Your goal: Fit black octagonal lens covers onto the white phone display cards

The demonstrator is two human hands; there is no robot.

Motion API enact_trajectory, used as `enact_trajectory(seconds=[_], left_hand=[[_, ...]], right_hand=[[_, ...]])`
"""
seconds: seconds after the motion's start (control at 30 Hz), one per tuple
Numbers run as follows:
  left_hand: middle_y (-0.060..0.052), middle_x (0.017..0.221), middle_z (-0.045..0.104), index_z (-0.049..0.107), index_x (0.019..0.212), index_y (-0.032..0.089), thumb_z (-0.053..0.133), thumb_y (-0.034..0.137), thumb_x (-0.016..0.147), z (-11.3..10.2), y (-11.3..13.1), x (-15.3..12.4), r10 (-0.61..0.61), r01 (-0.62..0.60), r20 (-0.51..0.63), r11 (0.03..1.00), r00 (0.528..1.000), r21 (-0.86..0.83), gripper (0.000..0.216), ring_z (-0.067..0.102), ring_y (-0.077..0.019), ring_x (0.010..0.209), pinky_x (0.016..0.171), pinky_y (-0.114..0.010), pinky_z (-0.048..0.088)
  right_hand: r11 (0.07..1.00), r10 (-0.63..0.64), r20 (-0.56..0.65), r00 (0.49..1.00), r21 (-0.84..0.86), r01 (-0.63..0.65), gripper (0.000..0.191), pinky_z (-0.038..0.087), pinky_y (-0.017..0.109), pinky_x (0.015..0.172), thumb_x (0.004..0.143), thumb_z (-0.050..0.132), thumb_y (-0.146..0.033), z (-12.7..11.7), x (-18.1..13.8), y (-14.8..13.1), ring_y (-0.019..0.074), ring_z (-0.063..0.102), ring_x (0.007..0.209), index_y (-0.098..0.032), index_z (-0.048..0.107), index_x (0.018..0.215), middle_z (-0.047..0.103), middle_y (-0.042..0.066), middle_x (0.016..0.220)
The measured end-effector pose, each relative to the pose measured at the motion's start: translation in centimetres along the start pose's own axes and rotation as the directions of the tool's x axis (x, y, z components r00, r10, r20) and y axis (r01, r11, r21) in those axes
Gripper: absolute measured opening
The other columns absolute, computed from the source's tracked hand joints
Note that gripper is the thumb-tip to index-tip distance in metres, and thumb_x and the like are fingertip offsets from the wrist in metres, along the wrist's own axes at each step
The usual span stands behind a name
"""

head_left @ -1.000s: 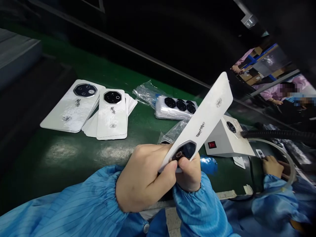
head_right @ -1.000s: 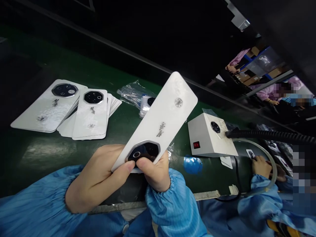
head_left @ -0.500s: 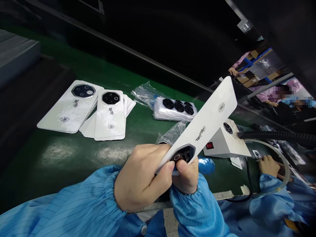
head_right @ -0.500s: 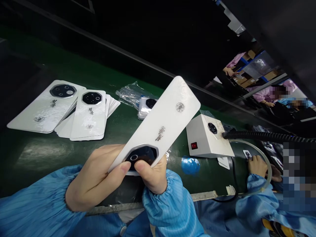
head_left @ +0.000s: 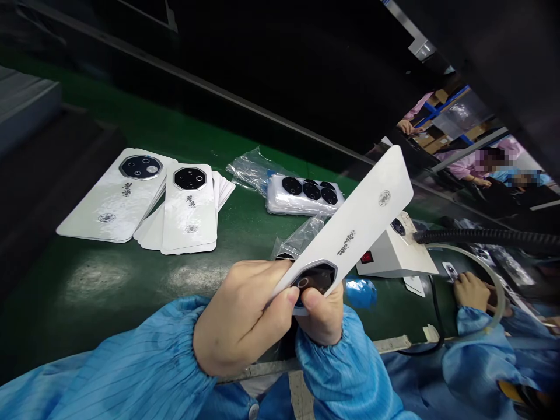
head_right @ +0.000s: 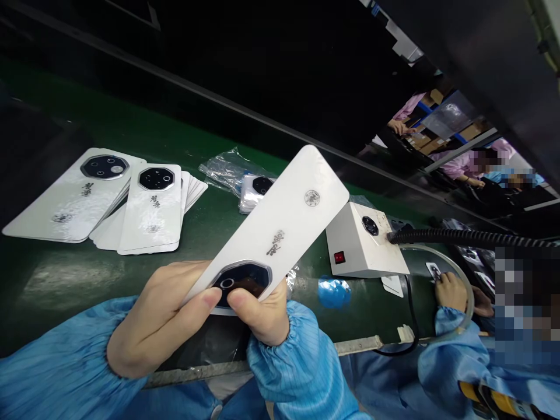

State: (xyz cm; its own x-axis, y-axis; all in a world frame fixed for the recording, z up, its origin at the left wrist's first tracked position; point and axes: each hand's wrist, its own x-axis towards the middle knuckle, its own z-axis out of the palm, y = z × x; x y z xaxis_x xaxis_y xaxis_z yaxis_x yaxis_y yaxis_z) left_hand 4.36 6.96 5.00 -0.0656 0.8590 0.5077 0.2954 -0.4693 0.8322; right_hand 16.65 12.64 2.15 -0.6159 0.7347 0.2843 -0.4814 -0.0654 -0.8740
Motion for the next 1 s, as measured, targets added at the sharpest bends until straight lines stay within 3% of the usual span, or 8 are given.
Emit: enact_trajectory(seconds=[0.23, 0.4, 0.6, 0.8, 1.0], left_hand=[[0.003, 0.067, 0.049, 0.047, 0.073, 0.017, 0.042, 0.014, 0.083, -0.7, 0.0, 0.2, -0.029, 0.037, 0.081, 0.994, 0.996, -0.099, 0.011, 0.045, -0.0087, 0.058, 0.053, -0.022, 0.035], [0.004, 0.063, 0.045, 0.045, 0.07, 0.017, 0.04, 0.011, 0.084, -0.9, 0.1, 0.2, -0.001, 0.003, 0.044, 0.999, 0.999, -0.038, 0.015, 0.042, -0.008, 0.056, 0.053, -0.021, 0.032], [0.003, 0.06, 0.045, 0.047, 0.067, 0.016, 0.038, 0.013, 0.085, -0.8, 0.1, 0.1, 0.006, -0.006, 0.03, 1.0, 1.0, 0.004, 0.02, 0.042, -0.0086, 0.053, 0.051, -0.023, 0.031], [0.002, 0.061, 0.048, 0.053, 0.07, 0.014, 0.038, 0.016, 0.088, -0.8, 0.1, 0.0, -0.065, 0.068, 0.039, 0.994, 0.997, -0.085, 0.023, 0.045, -0.0098, 0.053, 0.05, -0.025, 0.032], [0.003, 0.06, 0.046, 0.052, 0.068, 0.016, 0.04, 0.018, 0.088, -0.8, 0.1, -0.1, -0.061, 0.067, 0.04, 0.986, 0.997, -0.154, 0.022, 0.044, -0.0092, 0.052, 0.048, -0.024, 0.032]], right_hand=[[1.0, -0.008, 0.004, 1.0, -0.026, 0.008, 0.026, 0.055, 0.041, 0.081, 0.082, 0.063, -0.028, -0.1, 0.1, -0.3, 0.0244, 0.067, 0.089, -0.029, 0.066, 0.107, 0.071, 0.003, 0.095], [0.998, 0.021, 0.077, 0.997, -0.062, -0.017, 0.025, 0.055, 0.041, 0.083, 0.082, 0.063, -0.029, -0.1, 0.0, -0.5, 0.0252, 0.067, 0.093, -0.029, 0.066, 0.107, 0.071, 0.004, 0.099], [0.995, 0.019, 0.027, 0.999, -0.096, -0.016, 0.032, 0.054, 0.043, 0.087, 0.078, 0.067, -0.024, -1.1, -0.9, 0.1, 0.0267, 0.066, 0.095, -0.027, 0.064, 0.109, 0.071, 0.004, 0.098], [0.982, 0.039, 0.055, 0.998, -0.187, -0.028, 0.033, 0.054, 0.042, 0.086, 0.078, 0.066, -0.029, -1.0, -0.7, -0.1, 0.0265, 0.065, 0.098, -0.026, 0.064, 0.11, 0.07, 0.006, 0.101], [0.994, 0.031, 0.108, 0.994, -0.106, -0.02, 0.03, 0.053, 0.045, 0.087, 0.081, 0.062, -0.026, -0.2, -0.2, -0.6, 0.0267, 0.065, 0.098, -0.031, 0.065, 0.111, 0.07, 0.004, 0.102]])
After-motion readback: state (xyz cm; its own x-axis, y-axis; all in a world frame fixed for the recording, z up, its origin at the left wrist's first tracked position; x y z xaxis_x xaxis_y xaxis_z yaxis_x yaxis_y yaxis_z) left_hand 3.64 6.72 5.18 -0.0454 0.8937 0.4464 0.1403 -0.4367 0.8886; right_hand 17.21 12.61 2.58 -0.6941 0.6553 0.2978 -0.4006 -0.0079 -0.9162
